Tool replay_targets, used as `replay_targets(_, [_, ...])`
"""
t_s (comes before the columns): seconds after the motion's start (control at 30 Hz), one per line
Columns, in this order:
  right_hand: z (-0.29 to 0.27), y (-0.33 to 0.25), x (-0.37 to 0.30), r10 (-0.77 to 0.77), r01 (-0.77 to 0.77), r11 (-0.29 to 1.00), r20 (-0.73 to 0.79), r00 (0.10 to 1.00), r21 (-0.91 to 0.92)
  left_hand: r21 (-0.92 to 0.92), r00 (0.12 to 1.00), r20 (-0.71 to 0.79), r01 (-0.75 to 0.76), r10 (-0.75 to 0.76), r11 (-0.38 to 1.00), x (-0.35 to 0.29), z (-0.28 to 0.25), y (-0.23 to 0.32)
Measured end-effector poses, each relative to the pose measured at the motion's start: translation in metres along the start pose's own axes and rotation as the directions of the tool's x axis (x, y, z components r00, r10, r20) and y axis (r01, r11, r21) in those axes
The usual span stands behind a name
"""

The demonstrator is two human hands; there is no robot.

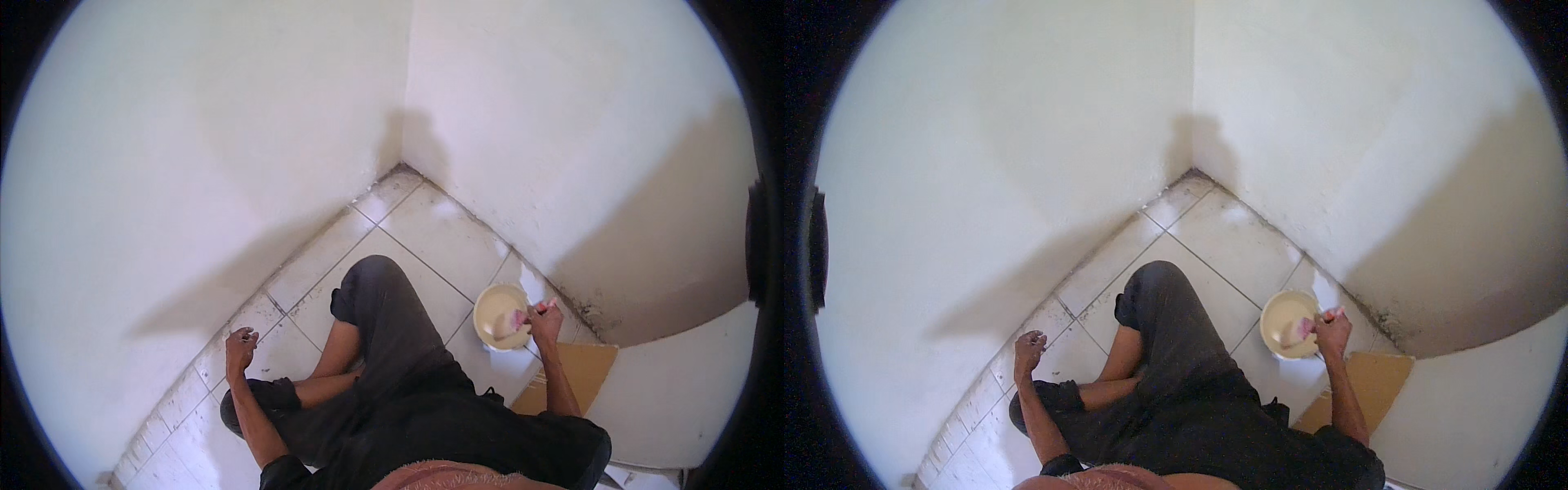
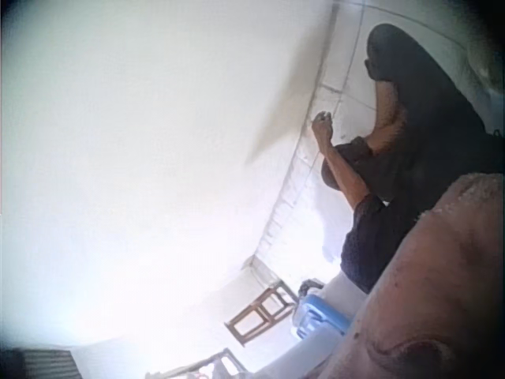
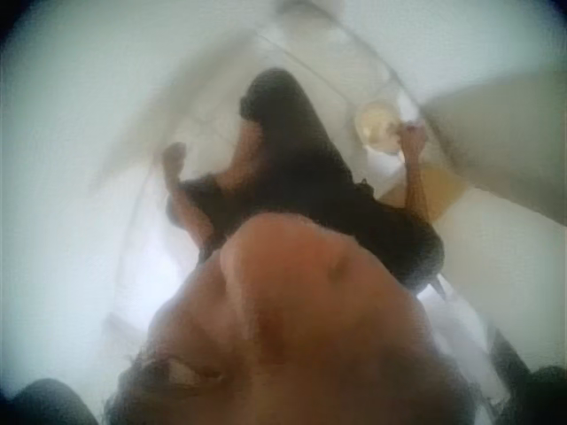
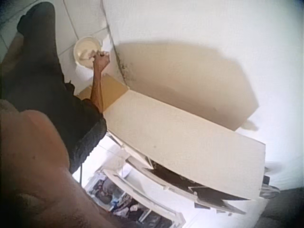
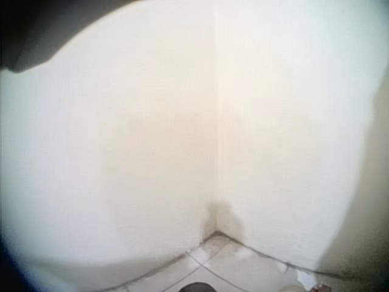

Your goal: The person paints a corner and lower section of a wall using a paintbrush and a container of light-colored paint while sitting on the floor.

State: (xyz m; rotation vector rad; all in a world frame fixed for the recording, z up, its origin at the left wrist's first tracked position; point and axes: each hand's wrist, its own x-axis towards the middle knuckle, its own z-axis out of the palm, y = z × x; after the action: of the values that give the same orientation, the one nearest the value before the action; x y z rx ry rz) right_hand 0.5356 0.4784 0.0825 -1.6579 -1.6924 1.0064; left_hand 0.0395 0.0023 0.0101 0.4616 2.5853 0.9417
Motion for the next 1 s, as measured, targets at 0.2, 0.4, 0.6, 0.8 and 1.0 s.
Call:
replay_targets(0.2, [-0.023,0.027,0.023,-0.335,0.268,0.839,-0.061,0.940,-0.474,0.073,0.995,-0.043,-0.082,0.085,0.994,-0.010,-0.008,0.007])
replay_targets(0.4, [0.000,-0.027,-0.010,-0.491,0.478,0.756,0.096,0.866,-0.446,0.096,0.988,-0.056,-0.139,0.145,0.986,-0.005,-0.008,0.001])
replay_targets(0.6, [0.033,-0.011,-0.018,-0.334,0.340,0.941,0.174,0.926,-0.003,0.068,0.998,-0.043,-0.032,0.035,0.997,-0.006,-0.009,0.012])
replay_targets(0.8, [0.011,0.011,0.009,-0.104,0.090,0.978,0.064,0.993,0.190,0.100,0.995,-0.076,-0.063,0.071,0.993,-0.007,-0.008,0.005])
replay_targets(1.0, [-0.019,0.028,0.028,-0.371,0.314,0.787,-0.002,0.929,-0.531,0.046,0.992,-0.082,-0.097,0.100,0.994,-0.005,-0.003,0.001])
